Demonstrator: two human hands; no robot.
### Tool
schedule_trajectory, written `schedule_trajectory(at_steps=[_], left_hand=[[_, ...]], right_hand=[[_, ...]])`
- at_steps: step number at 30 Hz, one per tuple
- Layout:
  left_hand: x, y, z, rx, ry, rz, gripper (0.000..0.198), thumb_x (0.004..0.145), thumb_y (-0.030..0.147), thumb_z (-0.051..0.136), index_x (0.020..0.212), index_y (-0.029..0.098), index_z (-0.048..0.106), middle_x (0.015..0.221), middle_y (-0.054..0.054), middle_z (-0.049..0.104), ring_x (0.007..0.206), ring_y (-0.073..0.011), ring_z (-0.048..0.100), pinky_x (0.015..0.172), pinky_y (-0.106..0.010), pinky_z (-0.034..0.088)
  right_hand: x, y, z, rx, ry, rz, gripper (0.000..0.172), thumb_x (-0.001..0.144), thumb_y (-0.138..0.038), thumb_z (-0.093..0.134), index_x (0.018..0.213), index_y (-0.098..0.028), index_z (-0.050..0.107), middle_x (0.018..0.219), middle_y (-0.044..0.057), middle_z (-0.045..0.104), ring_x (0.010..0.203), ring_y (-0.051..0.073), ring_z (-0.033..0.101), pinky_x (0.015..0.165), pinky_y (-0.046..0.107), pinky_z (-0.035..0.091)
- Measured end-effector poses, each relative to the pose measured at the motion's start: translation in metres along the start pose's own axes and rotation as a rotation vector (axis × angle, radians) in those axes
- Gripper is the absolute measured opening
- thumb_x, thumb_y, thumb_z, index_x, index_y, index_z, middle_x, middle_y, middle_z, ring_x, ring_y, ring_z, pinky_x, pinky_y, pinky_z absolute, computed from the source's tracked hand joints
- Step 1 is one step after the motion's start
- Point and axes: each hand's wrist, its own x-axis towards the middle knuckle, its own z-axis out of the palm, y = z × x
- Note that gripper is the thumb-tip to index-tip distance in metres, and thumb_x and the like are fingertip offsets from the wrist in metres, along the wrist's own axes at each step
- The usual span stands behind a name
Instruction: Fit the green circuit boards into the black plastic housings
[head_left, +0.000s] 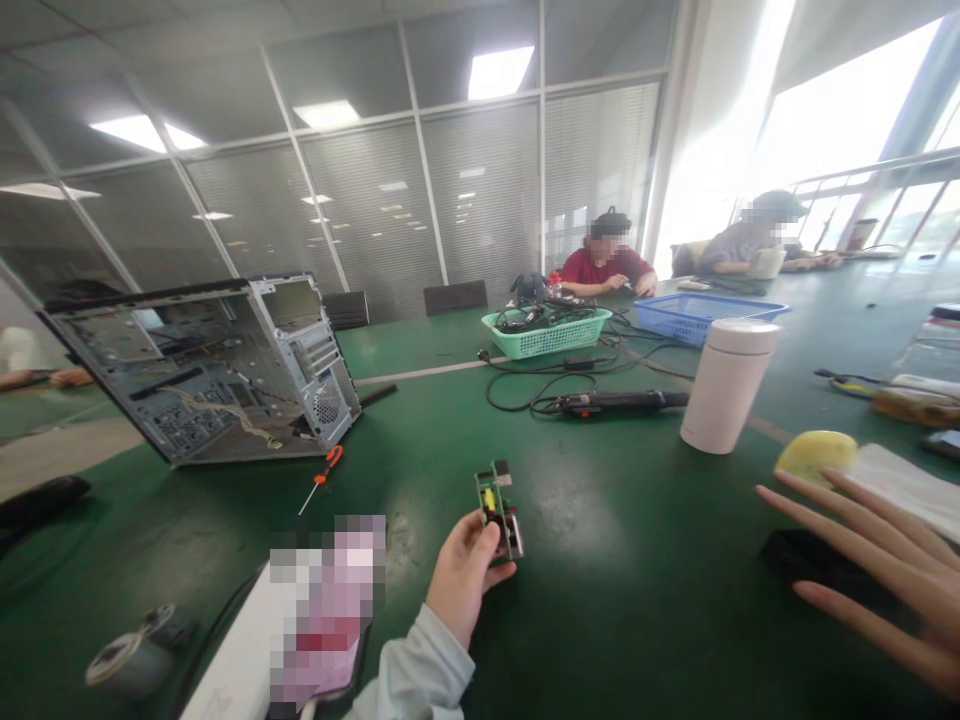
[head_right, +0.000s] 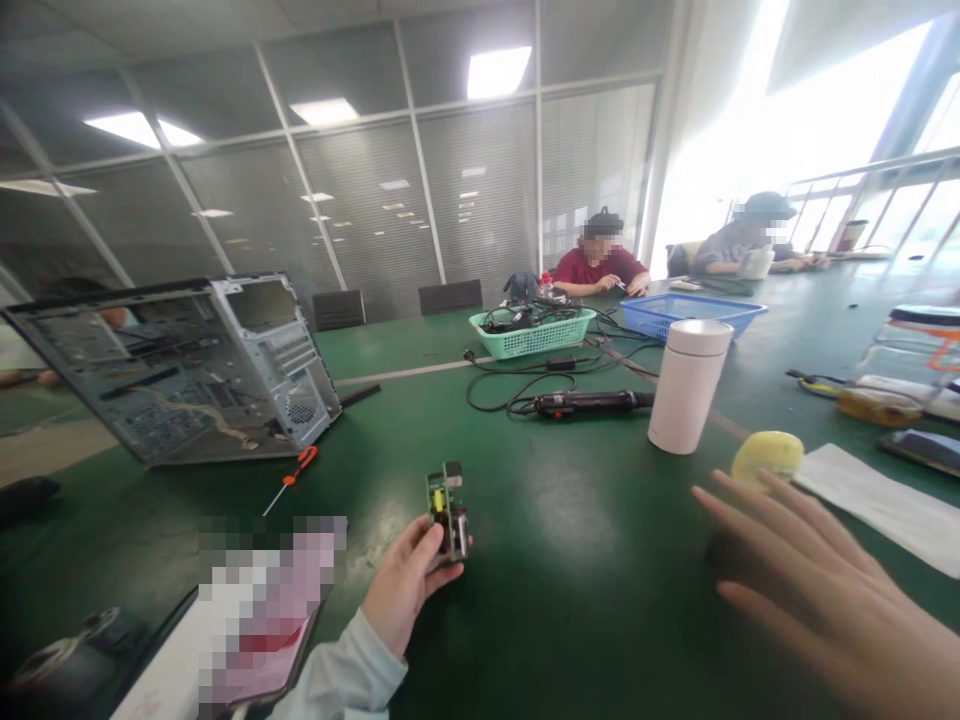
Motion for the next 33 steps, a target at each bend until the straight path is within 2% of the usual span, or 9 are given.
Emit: schedule_trajectory(at_steps=[3, 5, 9, 12, 15, 19, 22, 30, 33], left_hand=[[-0.003, 0.0, -0.001, 0.261, -0.022, 0.206, 0.035, 0.065, 0.032, 0.074, 0.092, 0.016, 0.058, 0.091, -0.007, 0.067, 0.081, -0.0185, 0.064, 0.065, -0.027, 0.052], [-0.008, 0.002, -0.002, 0.504, -0.048, 0.351, 0.03, 0.069, 0.028, 0.069, 0.095, 0.017, 0.057, 0.09, -0.006, 0.065, 0.083, -0.0189, 0.062, 0.07, -0.029, 0.051], [-0.016, 0.008, -0.002, 1.031, -0.162, 0.677, 0.03, 0.066, 0.019, 0.065, 0.095, 0.019, 0.059, 0.089, -0.006, 0.062, 0.085, -0.0224, 0.059, 0.077, -0.037, 0.049], [-0.018, 0.011, -0.003, 1.226, -0.209, 0.829, 0.031, 0.065, 0.016, 0.062, 0.096, 0.017, 0.06, 0.089, -0.008, 0.061, 0.086, -0.0248, 0.058, 0.078, -0.039, 0.049], [-0.016, 0.011, -0.006, 1.217, -0.215, 0.873, 0.04, 0.067, 0.015, 0.06, 0.107, 0.017, 0.056, 0.095, -0.008, 0.063, 0.091, -0.0241, 0.058, 0.082, -0.04, 0.048], [-0.012, 0.006, -0.011, 1.071, -0.19, 0.781, 0.071, 0.066, 0.02, 0.067, 0.131, 0.02, 0.038, 0.113, -0.01, 0.059, 0.104, -0.0249, 0.055, 0.083, -0.04, 0.049], [-0.008, 0.0, -0.013, 0.982, -0.169, 0.679, 0.082, 0.063, 0.022, 0.071, 0.135, 0.02, 0.032, 0.121, -0.013, 0.053, 0.112, -0.0283, 0.051, 0.086, -0.044, 0.048], [-0.004, -0.007, -0.016, 0.972, -0.195, 0.663, 0.068, 0.065, 0.018, 0.065, 0.13, 0.021, 0.042, 0.118, -0.012, 0.055, 0.113, -0.0279, 0.05, 0.092, -0.048, 0.044], [-0.004, -0.008, -0.016, 0.972, -0.199, 0.651, 0.061, 0.069, 0.012, 0.058, 0.128, 0.02, 0.043, 0.115, -0.011, 0.056, 0.11, -0.0257, 0.051, 0.089, -0.045, 0.046]], right_hand=[[0.023, -0.059, 0.015, -0.199, -0.067, -0.355, 0.057, 0.092, -0.048, 0.04, 0.144, -0.031, 0.025, 0.137, 0.008, 0.037, 0.128, 0.035, 0.03, 0.087, 0.06, 0.039], [0.038, -0.098, 0.03, -0.224, -0.118, -0.427, 0.056, 0.094, -0.037, 0.04, 0.145, -0.026, 0.021, 0.141, 0.005, 0.031, 0.133, 0.031, 0.022, 0.095, 0.058, 0.038], [0.06, -0.143, 0.071, -0.142, -0.152, -0.553, 0.055, 0.086, -0.023, 0.052, 0.138, -0.019, 0.036, 0.138, 0.006, 0.036, 0.132, 0.027, 0.025, 0.103, 0.051, 0.035], [0.065, -0.147, 0.097, -0.016, -0.085, -0.566, 0.039, 0.086, -0.026, 0.055, 0.123, -0.015, 0.05, 0.119, 0.009, 0.053, 0.118, 0.025, 0.043, 0.098, 0.045, 0.041], [0.061, -0.141, 0.106, 0.078, -0.083, -0.516, 0.033, 0.093, -0.036, 0.046, 0.119, -0.016, 0.051, 0.11, 0.009, 0.056, 0.107, 0.022, 0.05, 0.091, 0.04, 0.046], [0.057, -0.137, 0.102, 0.177, -0.103, -0.41, 0.032, 0.096, -0.037, 0.04, 0.119, -0.017, 0.049, 0.113, 0.009, 0.052, 0.106, 0.021, 0.049, 0.088, 0.037, 0.048], [0.057, -0.135, 0.101, 0.227, -0.142, -0.319, 0.028, 0.092, -0.032, 0.046, 0.116, -0.017, 0.049, 0.111, 0.009, 0.051, 0.101, 0.019, 0.051, 0.084, 0.034, 0.049], [0.057, -0.132, 0.103, 0.318, -0.147, -0.193, 0.029, 0.088, -0.029, 0.048, 0.114, -0.018, 0.051, 0.108, 0.01, 0.051, 0.099, 0.02, 0.05, 0.085, 0.036, 0.046], [0.057, -0.133, 0.106, 0.535, -0.226, -0.009, 0.031, 0.087, -0.035, 0.049, 0.112, -0.018, 0.053, 0.108, 0.009, 0.052, 0.101, 0.021, 0.05, 0.09, 0.038, 0.043]])
